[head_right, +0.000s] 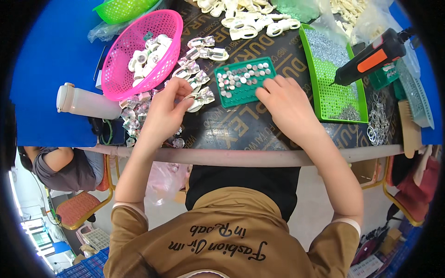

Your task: Assembling small electronic toy components by inserting circuits and batteries into plastic housings.

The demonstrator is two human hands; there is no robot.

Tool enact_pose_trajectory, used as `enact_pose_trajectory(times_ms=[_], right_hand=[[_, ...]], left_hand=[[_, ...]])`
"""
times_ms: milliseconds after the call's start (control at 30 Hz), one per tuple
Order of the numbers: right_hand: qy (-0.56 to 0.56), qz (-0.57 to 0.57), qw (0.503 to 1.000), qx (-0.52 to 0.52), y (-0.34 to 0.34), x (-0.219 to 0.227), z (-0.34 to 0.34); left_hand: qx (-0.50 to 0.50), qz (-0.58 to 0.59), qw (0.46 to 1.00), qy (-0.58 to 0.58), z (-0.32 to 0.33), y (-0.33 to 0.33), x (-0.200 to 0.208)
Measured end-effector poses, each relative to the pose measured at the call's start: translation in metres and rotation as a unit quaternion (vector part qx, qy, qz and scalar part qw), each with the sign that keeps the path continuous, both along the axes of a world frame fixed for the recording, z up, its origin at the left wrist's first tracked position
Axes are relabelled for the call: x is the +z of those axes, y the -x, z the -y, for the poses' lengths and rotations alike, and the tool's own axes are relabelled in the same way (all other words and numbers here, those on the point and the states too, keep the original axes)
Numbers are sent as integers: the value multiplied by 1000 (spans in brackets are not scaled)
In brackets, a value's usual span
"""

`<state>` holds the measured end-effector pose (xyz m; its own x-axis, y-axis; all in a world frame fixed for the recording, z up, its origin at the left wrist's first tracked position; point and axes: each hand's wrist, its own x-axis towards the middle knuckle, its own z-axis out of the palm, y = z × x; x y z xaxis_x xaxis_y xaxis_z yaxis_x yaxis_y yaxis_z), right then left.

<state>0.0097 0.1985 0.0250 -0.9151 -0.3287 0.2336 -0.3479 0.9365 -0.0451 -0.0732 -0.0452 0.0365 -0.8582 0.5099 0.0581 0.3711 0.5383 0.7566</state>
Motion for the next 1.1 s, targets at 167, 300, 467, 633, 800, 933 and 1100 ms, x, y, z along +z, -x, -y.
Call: enact_pose_trajectory(times_ms=[167, 300, 467, 633, 800, 933, 1100], right_hand=[[33, -27, 999, -11, -38, 1, -11], [32, 15, 999, -28, -56, 10, -20], [108, -16, 993, -33, -33, 35, -34], [9, -48, 997, -62, 42, 32, -47], [-125, -115, 982, -78, 115, 9, -59], [-168, -118, 975, -80, 141, -15, -68], [-223, -96, 965, -101, 146, -9, -59]], left_hand=[[-66, -113, 987, 93, -26, 7, 3], [-102, -207, 962, 147, -50, 16, -7], [-78, -294, 938, 164, -61, 37, -14], [-76, -324, 915, 229, -67, 37, -3], [-69, -359, 904, 222, -65, 27, 6], [-104, -303, 934, 159, -50, -23, 20], [-137, -269, 952, 54, -31, -63, 3]])
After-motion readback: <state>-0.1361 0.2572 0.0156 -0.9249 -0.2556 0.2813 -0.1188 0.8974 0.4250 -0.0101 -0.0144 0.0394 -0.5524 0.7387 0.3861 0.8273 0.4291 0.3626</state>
